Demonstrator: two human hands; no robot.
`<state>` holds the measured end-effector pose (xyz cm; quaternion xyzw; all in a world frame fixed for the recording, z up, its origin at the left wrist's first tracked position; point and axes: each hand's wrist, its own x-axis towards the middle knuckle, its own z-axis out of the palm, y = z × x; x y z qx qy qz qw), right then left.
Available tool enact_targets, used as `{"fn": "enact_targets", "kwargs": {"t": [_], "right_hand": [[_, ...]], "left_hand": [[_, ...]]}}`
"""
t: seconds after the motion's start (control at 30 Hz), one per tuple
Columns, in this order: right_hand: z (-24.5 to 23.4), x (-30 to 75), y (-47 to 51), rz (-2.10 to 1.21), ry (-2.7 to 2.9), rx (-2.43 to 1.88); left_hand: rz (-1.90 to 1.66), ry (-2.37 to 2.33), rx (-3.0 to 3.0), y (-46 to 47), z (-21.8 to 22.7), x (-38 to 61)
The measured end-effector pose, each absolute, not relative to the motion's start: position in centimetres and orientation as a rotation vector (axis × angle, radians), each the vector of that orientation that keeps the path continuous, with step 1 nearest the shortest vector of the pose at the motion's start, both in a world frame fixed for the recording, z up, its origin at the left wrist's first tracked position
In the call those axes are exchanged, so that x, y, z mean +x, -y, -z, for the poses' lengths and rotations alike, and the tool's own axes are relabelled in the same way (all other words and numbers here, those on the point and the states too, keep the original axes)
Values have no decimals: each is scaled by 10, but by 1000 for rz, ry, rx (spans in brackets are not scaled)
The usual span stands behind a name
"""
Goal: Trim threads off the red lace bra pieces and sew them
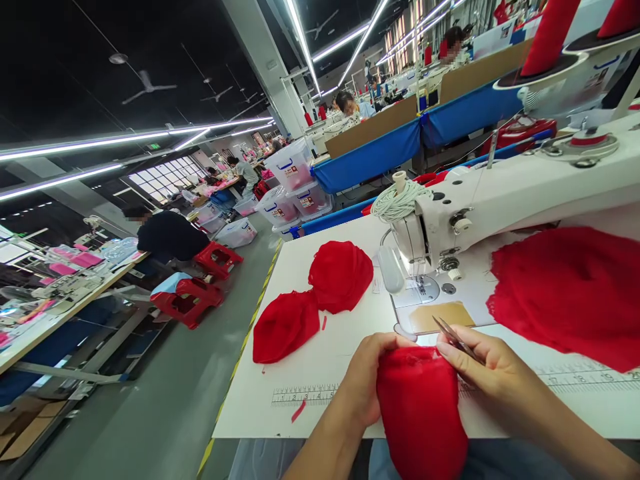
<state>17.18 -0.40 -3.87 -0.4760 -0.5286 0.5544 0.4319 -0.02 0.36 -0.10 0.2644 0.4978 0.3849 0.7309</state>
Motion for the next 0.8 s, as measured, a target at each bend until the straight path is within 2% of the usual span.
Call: {"fn": "enact_targets", "kwargs": {"t": [0.27,0.47,0.63,0.8], "right_hand": [[50,172,6,-1477,1249,-1135],[53,174,25,-942,1338,-1321],[51,177,37,-1121,1745,-1101],[56,177,32,-1231,1807,-1083]], "left_hand": [[-750,-1091,767,-2,3,-3],[-747,-1139,778,-2,6,-1],[-747,-1106,775,-4,6,0],[-752,-1091,765,-4,4,0]]}}
